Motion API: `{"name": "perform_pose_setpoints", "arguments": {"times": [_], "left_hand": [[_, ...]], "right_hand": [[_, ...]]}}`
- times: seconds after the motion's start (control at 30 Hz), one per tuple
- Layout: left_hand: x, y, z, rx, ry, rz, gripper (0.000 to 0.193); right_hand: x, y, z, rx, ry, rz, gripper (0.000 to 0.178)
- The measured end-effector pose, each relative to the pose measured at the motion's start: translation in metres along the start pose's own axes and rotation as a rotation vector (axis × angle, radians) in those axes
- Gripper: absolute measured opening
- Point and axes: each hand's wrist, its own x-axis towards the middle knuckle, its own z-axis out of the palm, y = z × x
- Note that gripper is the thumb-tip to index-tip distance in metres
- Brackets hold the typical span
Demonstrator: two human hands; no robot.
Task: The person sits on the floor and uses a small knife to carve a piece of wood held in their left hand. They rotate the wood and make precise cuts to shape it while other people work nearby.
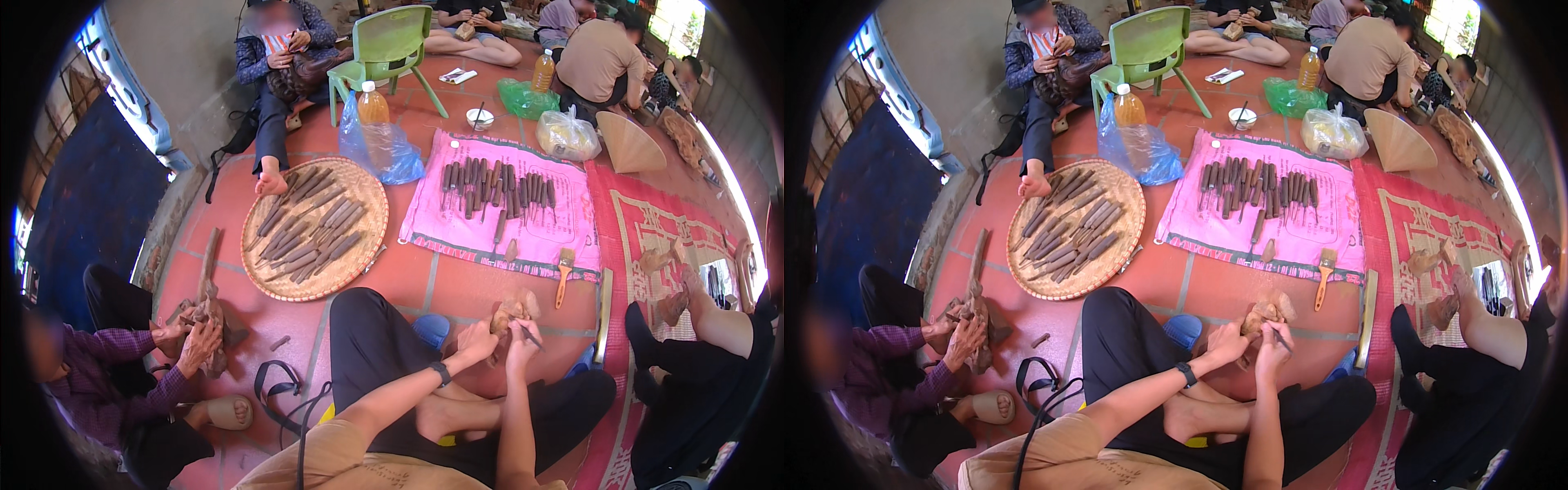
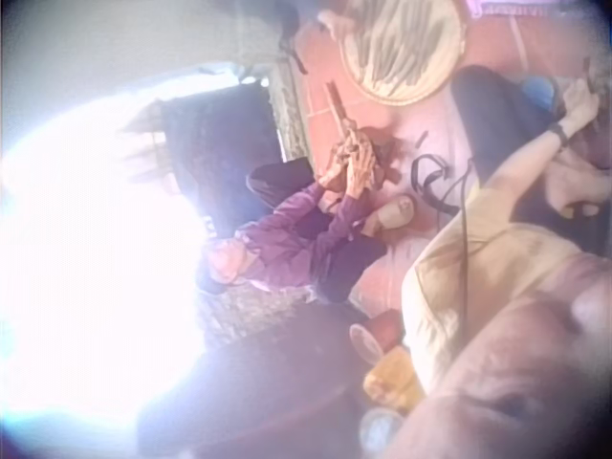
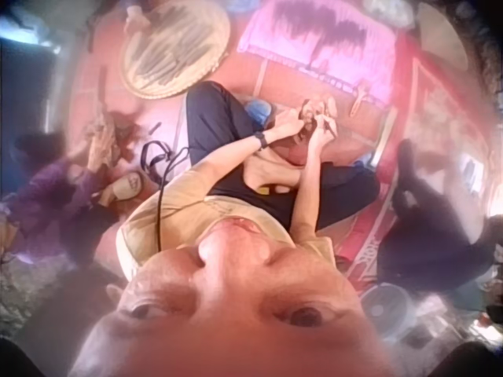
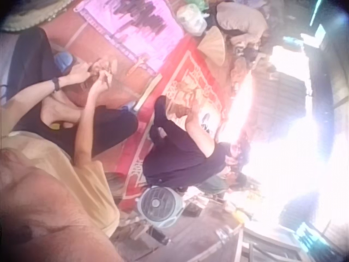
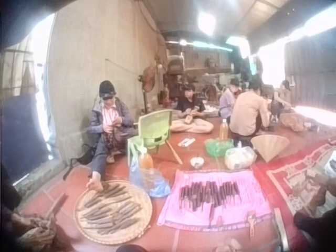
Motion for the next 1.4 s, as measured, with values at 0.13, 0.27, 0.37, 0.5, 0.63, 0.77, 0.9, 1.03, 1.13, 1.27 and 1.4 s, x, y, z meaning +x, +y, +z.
{"name": "perform_pose_setpoints", "arguments": {"times": [0.13, 0.27, 0.37, 0.5, 0.63, 0.77, 0.9, 1.03, 1.13, 1.27, 1.4], "left_hand": [[0.001, 0.0, 0.005, 0.019, -0.002, 0.02, 0.043], [0.005, -0.006, 0.007, 0.031, -0.009, -0.007, 0.048], [0.0, 0.001, 0.003, 0.016, -0.015, 0.003, 0.047], [-0.001, 0.005, 0.002, 0.019, 0.002, -0.002, 0.047], [0.002, -0.003, 0.006, 0.009, -0.013, -0.021, 0.049], [0.0, 0.004, 0.001, 0.001, -0.026, -0.029, 0.048], [0.003, -0.001, 0.005, 0.01, -0.037, -0.043, 0.05], [-0.003, 0.003, -0.001, 0.02, -0.026, -0.015, 0.048], [-0.002, 0.004, -0.001, 0.041, -0.062, -0.031, 0.05], [0.025, -0.021, 0.015, 0.094, -0.187, -0.01, 0.056], [0.046, -0.045, 0.018, -0.088, -0.359, 0.117, 0.054]], "right_hand": [[0.003, 0.0, -0.005, 0.054, -0.026, -0.01, 0.003], [0.0, 0.0, 0.001, 0.05, -0.079, 0.049, 0.004], [0.005, 0.002, -0.006, 0.052, -0.002, 0.016, 0.004], [0.004, 0.004, -0.003, 0.078, -0.019, -0.005, 0.004], [0.003, 0.001, -0.002, 0.111, -0.051, 0.068, 0.003], [0.007, -0.002, -0.008, 0.096, -0.032, 0.058, 0.002], [0.004, 0.006, -0.002, 0.11, -0.07, 0.031, 0.003], [0.008, 0.007, -0.009, 0.157, -0.022, 0.051, 0.003], [0.0, -0.005, -0.003, 0.076, -0.106, 0.063, 0.005], [0.009, 0.002, -0.007, 0.183, -0.001, 0.045, 0.004], [0.01, 0.003, -0.009, 0.116, -0.048, 0.055, 0.003]]}}
